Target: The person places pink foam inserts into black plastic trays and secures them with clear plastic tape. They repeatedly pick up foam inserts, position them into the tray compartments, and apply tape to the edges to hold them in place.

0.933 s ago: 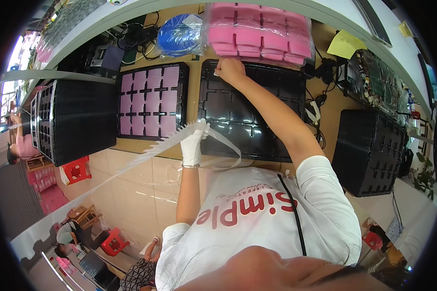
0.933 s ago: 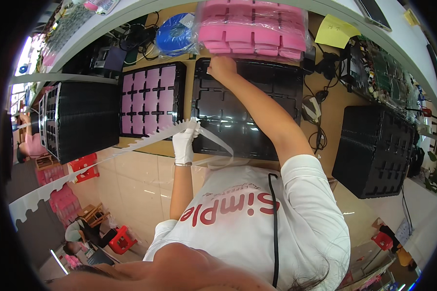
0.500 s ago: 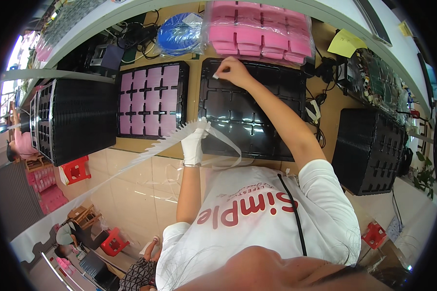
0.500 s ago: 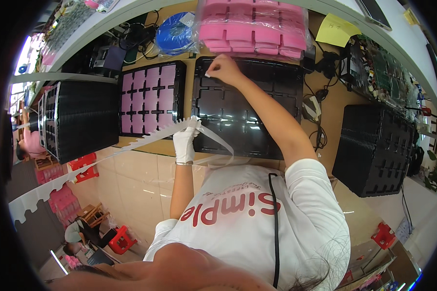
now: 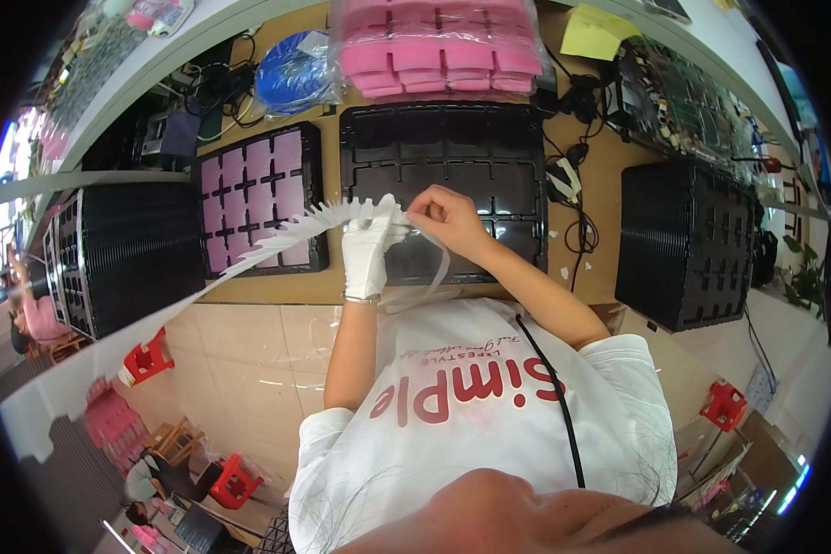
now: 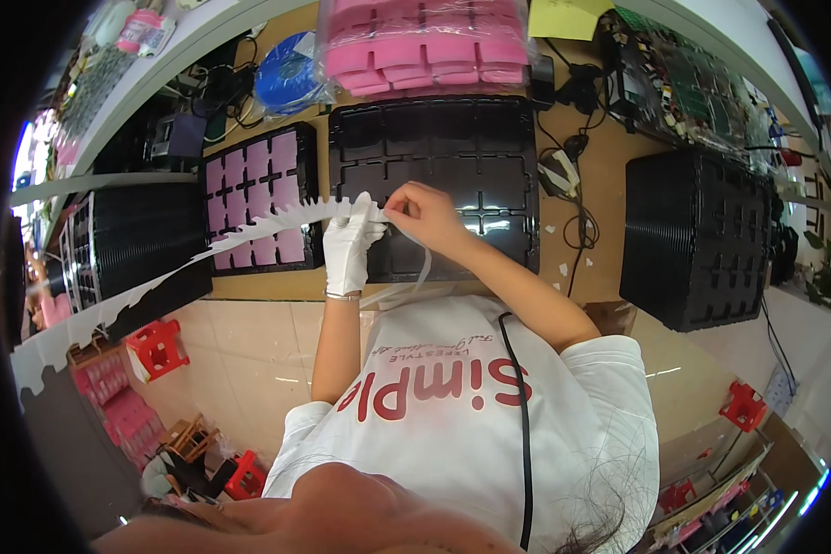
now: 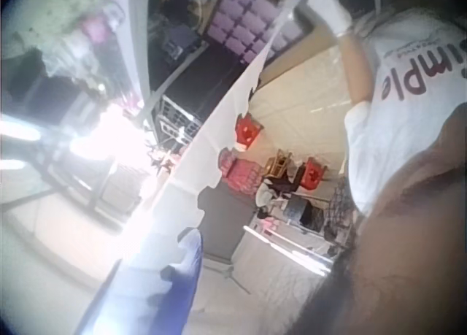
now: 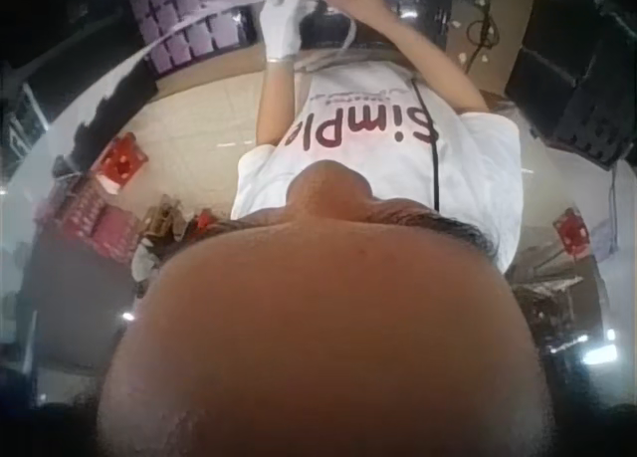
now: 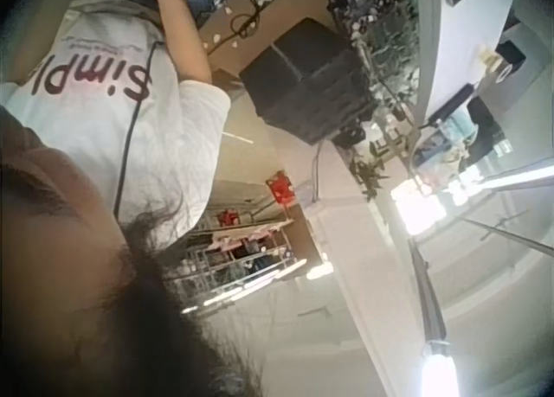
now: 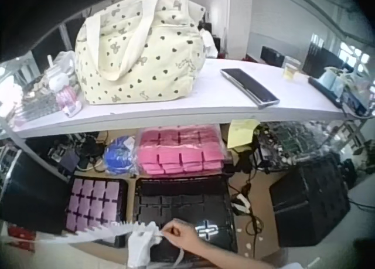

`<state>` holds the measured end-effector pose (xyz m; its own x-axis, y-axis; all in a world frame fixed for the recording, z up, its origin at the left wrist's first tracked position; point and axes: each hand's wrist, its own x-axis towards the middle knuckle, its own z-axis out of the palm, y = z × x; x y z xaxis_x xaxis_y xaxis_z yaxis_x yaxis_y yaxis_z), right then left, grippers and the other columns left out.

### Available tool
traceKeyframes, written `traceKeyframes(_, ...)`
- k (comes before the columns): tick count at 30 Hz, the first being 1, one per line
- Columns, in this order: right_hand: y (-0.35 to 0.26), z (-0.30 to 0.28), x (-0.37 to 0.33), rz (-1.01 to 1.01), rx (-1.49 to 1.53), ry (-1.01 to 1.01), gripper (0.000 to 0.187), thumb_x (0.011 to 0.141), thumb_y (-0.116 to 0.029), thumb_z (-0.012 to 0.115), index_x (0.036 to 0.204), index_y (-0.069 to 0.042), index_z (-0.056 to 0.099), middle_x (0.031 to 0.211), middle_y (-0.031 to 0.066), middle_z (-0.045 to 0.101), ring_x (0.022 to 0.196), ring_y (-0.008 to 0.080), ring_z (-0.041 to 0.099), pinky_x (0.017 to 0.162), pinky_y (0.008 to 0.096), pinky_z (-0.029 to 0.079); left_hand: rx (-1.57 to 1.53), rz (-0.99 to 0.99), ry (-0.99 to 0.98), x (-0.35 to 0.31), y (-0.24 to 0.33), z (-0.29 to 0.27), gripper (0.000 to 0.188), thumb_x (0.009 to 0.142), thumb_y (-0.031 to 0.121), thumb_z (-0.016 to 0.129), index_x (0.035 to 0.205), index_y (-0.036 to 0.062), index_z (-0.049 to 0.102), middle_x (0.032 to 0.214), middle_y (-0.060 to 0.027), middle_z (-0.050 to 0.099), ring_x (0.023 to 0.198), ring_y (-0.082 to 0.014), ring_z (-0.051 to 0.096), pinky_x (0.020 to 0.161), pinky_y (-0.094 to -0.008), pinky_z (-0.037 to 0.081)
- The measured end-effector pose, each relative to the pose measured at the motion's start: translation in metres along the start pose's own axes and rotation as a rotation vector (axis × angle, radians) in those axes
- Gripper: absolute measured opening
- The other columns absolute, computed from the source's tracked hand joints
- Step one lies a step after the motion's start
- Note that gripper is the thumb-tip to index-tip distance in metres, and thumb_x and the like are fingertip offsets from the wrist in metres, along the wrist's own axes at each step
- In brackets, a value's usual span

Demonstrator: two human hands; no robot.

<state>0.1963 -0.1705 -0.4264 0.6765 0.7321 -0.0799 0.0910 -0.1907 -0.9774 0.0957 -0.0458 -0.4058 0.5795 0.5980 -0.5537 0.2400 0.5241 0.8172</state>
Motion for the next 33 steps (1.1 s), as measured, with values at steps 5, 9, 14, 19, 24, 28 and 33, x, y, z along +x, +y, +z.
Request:
traceKeyframes(5,0.002,-0.013,-0.022,-0.398,-0.207,0.153,0.009,0.078,-0.009,0.073,0.082,-0.007,0.066,0.083,0.0039,0.055,0.069,0.0148,0.058,0.059,0.0281,0.046,0.155,-0.002,-0.065,0.0,-0.001,0.012,0.023,0.087,0.024,0.071,0.092,0.0013,0.069,0.08,-0.0051,0.068,0.064,-0.0094,0.061,0.06,-0.0223,0.05)
traceKeyframes(9,0.005,-0.043,-0.009,-0.436,-0.231,0.246,0.009,0.075,-0.007,0.073,0.082,-0.008,0.067,0.081,0.0041,0.055,0.07,0.0167,0.055,0.06,0.0285,0.045,0.094,0.071,0.003,0.002,-0.013,0.009,0.031,0.087,0.029,0.071,0.091,-0.0012,0.072,0.079,-0.007,0.068,0.062,-0.0106,0.06,0.06,-0.0232,0.05)
traceKeyframes(14,0.096,-0.159,0.057,-0.119,-0.479,0.526,0.008,0.073,-0.012,0.073,0.076,-0.007,0.067,0.079,0.008,0.059,0.072,0.023,0.06,0.065,0.0335,0.049,0.25,0.021,-0.017,0.001,-0.011,0.003,0.029,0.086,0.027,0.072,0.092,-0.001,0.071,0.082,-0.0047,0.069,0.067,-0.0105,0.061,0.064,-0.0226,0.049)
traceKeyframes(19,0.117,-0.18,0.083,-0.051,-0.729,0.417,0.013,0.071,-0.015,0.075,0.076,-0.005,0.066,0.067,0.0086,0.058,0.071,0.0254,0.06,0.066,0.0361,0.049,0.246,0.066,-0.023,-0.003,-0.012,0.007,0.026,0.085,0.027,0.073,0.085,0.0008,0.071,0.075,-0.0037,0.067,0.064,-0.0083,0.06,0.061,-0.0225,0.048)
traceKeyframes(24,0.118,-0.181,0.087,0.036,-0.755,0.398,0.017,0.071,-0.018,0.076,0.076,-0.004,0.066,0.068,0.009,0.062,0.072,0.0266,0.062,0.067,0.038,0.05,0.23,0.101,-0.024,-0.001,-0.016,0.003,0.029,0.086,0.028,0.072,0.086,-0.0006,0.072,0.075,-0.0025,0.067,0.064,-0.0073,0.059,0.061,-0.0216,0.047)
traceKeyframes(28,0.109,-0.179,0.089,0.137,-0.752,0.383,0.018,0.071,-0.02,0.076,0.075,-0.005,0.067,0.08,0.0125,0.066,0.079,0.0305,0.065,0.073,0.04,0.051,0.243,0.126,-0.03,0.006,-0.022,-0.007,0.032,0.087,0.03,0.071,0.089,-0.0023,0.072,0.078,-0.0028,0.068,0.065,-0.0073,0.06,0.062,-0.0217,0.046)
traceKeyframes(33,0.106,-0.177,0.086,0.139,-0.755,0.394,0.018,0.072,-0.021,0.076,0.074,-0.005,0.068,0.079,0.0118,0.065,0.078,0.0303,0.064,0.072,0.0396,0.05,0.277,0.118,0.004,0.008,-0.023,-0.017,0.033,0.086,0.03,0.071,0.087,-0.0024,0.073,0.08,-0.0038,0.069,0.066,-0.0073,0.06,0.063,-0.022,0.047)
